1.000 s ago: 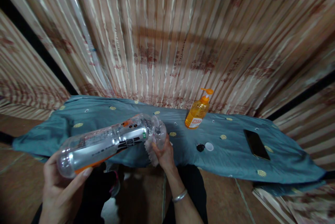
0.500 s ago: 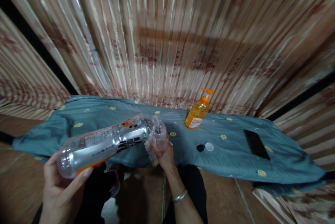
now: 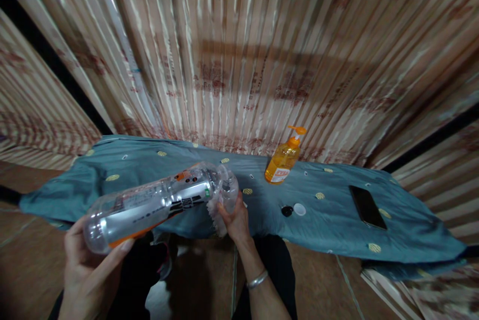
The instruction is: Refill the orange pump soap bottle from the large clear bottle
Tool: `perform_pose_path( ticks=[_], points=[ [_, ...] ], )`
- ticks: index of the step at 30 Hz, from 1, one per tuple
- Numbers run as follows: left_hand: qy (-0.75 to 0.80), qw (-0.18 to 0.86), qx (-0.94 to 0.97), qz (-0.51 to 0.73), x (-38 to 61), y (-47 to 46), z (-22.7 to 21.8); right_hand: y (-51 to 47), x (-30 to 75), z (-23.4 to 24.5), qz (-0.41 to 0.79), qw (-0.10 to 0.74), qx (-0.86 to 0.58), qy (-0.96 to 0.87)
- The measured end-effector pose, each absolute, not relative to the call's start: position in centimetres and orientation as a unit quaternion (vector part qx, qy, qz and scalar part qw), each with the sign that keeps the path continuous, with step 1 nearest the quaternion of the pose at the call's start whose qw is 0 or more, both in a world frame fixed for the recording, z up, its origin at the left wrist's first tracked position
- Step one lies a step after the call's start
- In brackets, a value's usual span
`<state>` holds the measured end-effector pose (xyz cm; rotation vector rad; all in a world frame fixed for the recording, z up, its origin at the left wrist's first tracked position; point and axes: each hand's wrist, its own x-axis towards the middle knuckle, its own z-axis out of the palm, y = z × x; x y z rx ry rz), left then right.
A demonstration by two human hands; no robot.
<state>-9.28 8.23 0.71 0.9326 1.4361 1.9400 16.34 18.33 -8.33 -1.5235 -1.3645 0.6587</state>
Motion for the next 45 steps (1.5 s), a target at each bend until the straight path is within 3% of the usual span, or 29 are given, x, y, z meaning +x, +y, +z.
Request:
perform_pose_path(
  ticks=[9, 21, 45],
  points=[
    [0.527, 0.275, 0.349, 0.725, -8.8, 8.5, 1.2, 18.2, 16.4, -7.4, 0.332, 0.478, -0.612, -0.536],
    [0.522, 0.281, 0.349, 0.726, -9.9, 8.8, 0.1, 18.3, 16.2, -7.9, 0.345, 0.528, -0.572, -0.525],
    [0.526, 0.260, 0.299, 0.752, -8.7, 8.6, 1.9, 18.3, 16.3, -8.4, 0.348, 0.530, -0.557, -0.536]
  ],
)
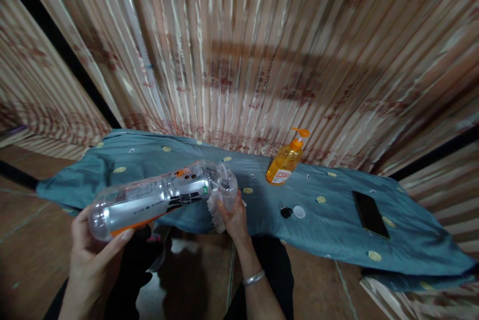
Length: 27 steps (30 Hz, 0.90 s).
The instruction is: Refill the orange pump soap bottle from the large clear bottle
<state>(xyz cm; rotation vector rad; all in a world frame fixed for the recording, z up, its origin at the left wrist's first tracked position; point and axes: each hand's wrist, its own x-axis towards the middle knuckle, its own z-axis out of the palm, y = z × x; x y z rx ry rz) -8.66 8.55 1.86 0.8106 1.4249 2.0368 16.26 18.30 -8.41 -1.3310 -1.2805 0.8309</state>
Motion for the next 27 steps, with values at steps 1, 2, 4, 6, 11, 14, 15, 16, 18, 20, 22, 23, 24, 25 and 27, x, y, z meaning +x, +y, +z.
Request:
perform_pose_path(
  ticks=[1, 2, 4, 6, 11, 14, 15, 16, 18, 20, 22, 23, 24, 25, 27],
  points=[
    [0.524, 0.260, 0.301, 0.754, -8.6, 8.6, 1.9, 18.3, 16.3, -8.5, 0.347, 0.533, -0.555, -0.536],
    [0.522, 0.259, 0.302, 0.754, -8.6, 8.7, 1.9, 18.4, 16.3, -8.6, 0.345, 0.535, -0.554, -0.536],
    [0.518, 0.259, 0.304, 0.756, -8.6, 8.8, 1.8, 18.4, 16.3, -8.7, 0.338, 0.536, -0.558, -0.536],
    [0.515, 0.260, 0.307, 0.757, -8.7, 9.0, 1.8, 18.5, 16.3, -8.9, 0.330, 0.532, -0.566, -0.536],
    [0.514, 0.267, 0.323, 0.749, -9.4, 9.1, 1.3, 18.5, 16.4, -8.7, 0.337, 0.519, -0.564, -0.547],
    [0.514, 0.273, 0.332, 0.742, -10.0, 9.0, 0.8, 18.5, 16.4, -8.5, 0.337, 0.520, -0.562, -0.548],
    [0.514, 0.275, 0.334, 0.741, -10.1, 9.0, 0.7, 18.5, 16.4, -8.4, 0.336, 0.523, -0.559, -0.548],
    [0.515, 0.276, 0.335, 0.740, -10.2, 9.1, 0.6, 18.5, 16.3, -8.4, 0.337, 0.526, -0.556, -0.548],
    [0.515, 0.277, 0.337, 0.738, -10.3, 9.1, 0.4, 18.6, 16.3, -8.3, 0.339, 0.531, -0.551, -0.547],
    [0.515, 0.280, 0.338, 0.736, -10.3, 9.2, 0.4, 18.6, 16.3, -8.3, 0.338, 0.536, -0.550, -0.544],
    [0.515, 0.283, 0.339, 0.735, -10.2, 9.2, 0.5, 18.6, 16.3, -8.4, 0.333, 0.537, -0.556, -0.540],
    [0.514, 0.283, 0.338, 0.735, -10.2, 9.1, 0.6, 18.6, 16.3, -8.5, 0.329, 0.536, -0.560, -0.539],
    [0.515, 0.283, 0.337, 0.736, -10.2, 9.1, 0.6, 18.6, 16.4, -8.6, 0.327, 0.533, -0.564, -0.540],
    [0.515, 0.283, 0.337, 0.736, -10.2, 9.1, 0.6, 18.6, 16.4, -8.7, 0.325, 0.530, -0.566, -0.541],
    [0.515, 0.281, 0.336, 0.737, -10.2, 9.1, 0.6, 18.6, 16.5, -8.8, 0.324, 0.525, -0.569, -0.544]
  ],
)
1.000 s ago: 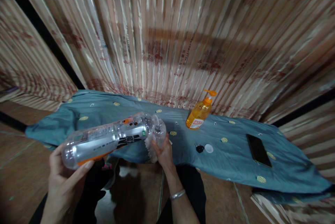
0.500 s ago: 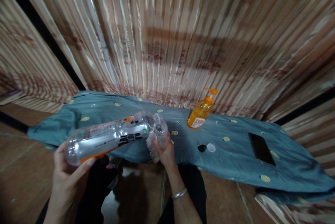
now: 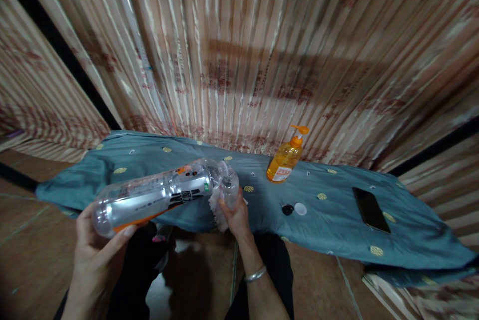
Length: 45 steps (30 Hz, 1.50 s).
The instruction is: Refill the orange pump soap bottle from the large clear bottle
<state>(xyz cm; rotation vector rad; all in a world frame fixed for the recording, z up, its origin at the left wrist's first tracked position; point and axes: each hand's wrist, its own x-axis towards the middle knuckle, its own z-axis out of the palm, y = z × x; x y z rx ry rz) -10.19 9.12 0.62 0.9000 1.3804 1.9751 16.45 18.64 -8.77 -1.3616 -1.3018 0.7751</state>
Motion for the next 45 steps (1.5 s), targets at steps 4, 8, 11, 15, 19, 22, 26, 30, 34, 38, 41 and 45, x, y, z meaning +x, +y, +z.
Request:
perform_pose_path(
  ticks=[4, 8, 11, 15, 19, 22, 26, 30, 34, 38, 41, 45],
  points=[
    [0.512, 0.280, 0.339, 0.738, -10.24, 9.18, 0.57, 18.58, 16.44, -8.78, 0.325, 0.526, -0.569, -0.543],
    [0.512, 0.280, 0.342, 0.737, -10.24, 9.21, 0.59, 18.47, 16.35, -8.72, 0.335, 0.541, -0.553, -0.537],
    [0.513, 0.276, 0.341, 0.738, -10.29, 9.19, 0.58, 18.44, 16.35, -8.76, 0.332, 0.547, -0.549, -0.538],
    [0.515, 0.273, 0.342, 0.737, -10.28, 9.14, 0.60, 18.47, 16.55, -8.85, 0.324, 0.524, -0.569, -0.545],
    [0.515, 0.270, 0.346, 0.736, -10.18, 9.13, 0.67, 18.51, 16.77, -8.83, 0.324, 0.508, -0.582, -0.547],
    [0.515, 0.271, 0.349, 0.735, -10.17, 9.08, 0.71, 18.50, 16.78, -8.72, 0.322, 0.508, -0.582, -0.547],
    [0.519, 0.274, 0.349, 0.731, -10.13, 9.01, 0.72, 18.43, 16.61, -8.48, 0.327, 0.524, -0.571, -0.542],
    [0.528, 0.275, 0.348, 0.724, -10.02, 9.01, 0.64, 18.37, 16.44, -8.35, 0.329, 0.527, -0.567, -0.541],
    [0.532, 0.272, 0.346, 0.723, -10.06, 8.95, 0.46, 18.38, 16.39, -8.46, 0.327, 0.526, -0.574, -0.536],
    [0.537, 0.276, 0.344, 0.719, -10.13, 8.88, 0.34, 18.41, 16.46, -8.65, 0.318, 0.525, -0.578, -0.537],
    [0.540, 0.272, 0.344, 0.719, -10.09, 8.89, 0.37, 18.41, 16.55, -8.76, 0.321, 0.527, -0.573, -0.539],
    [0.536, 0.277, 0.341, 0.721, -10.01, 8.89, 0.48, 18.42, 16.53, -8.83, 0.318, 0.524, -0.577, -0.541]
  ],
)
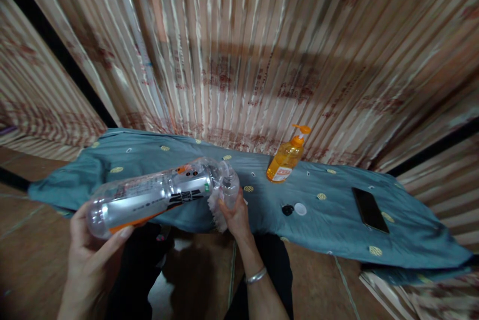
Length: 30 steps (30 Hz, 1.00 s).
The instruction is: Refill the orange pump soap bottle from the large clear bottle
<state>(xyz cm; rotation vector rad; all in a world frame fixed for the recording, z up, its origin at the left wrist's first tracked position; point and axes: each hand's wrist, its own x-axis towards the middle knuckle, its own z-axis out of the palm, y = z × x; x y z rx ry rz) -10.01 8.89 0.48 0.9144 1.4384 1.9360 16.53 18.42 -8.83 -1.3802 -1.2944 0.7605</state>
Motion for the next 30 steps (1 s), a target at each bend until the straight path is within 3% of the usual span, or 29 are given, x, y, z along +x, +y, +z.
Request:
perform_pose_path(
  ticks=[30],
  points=[
    [0.504, 0.275, 0.350, 0.740, -9.79, 8.89, 0.64, 18.45, 16.67, -8.85, 0.322, 0.505, -0.586, -0.546]
  ],
)
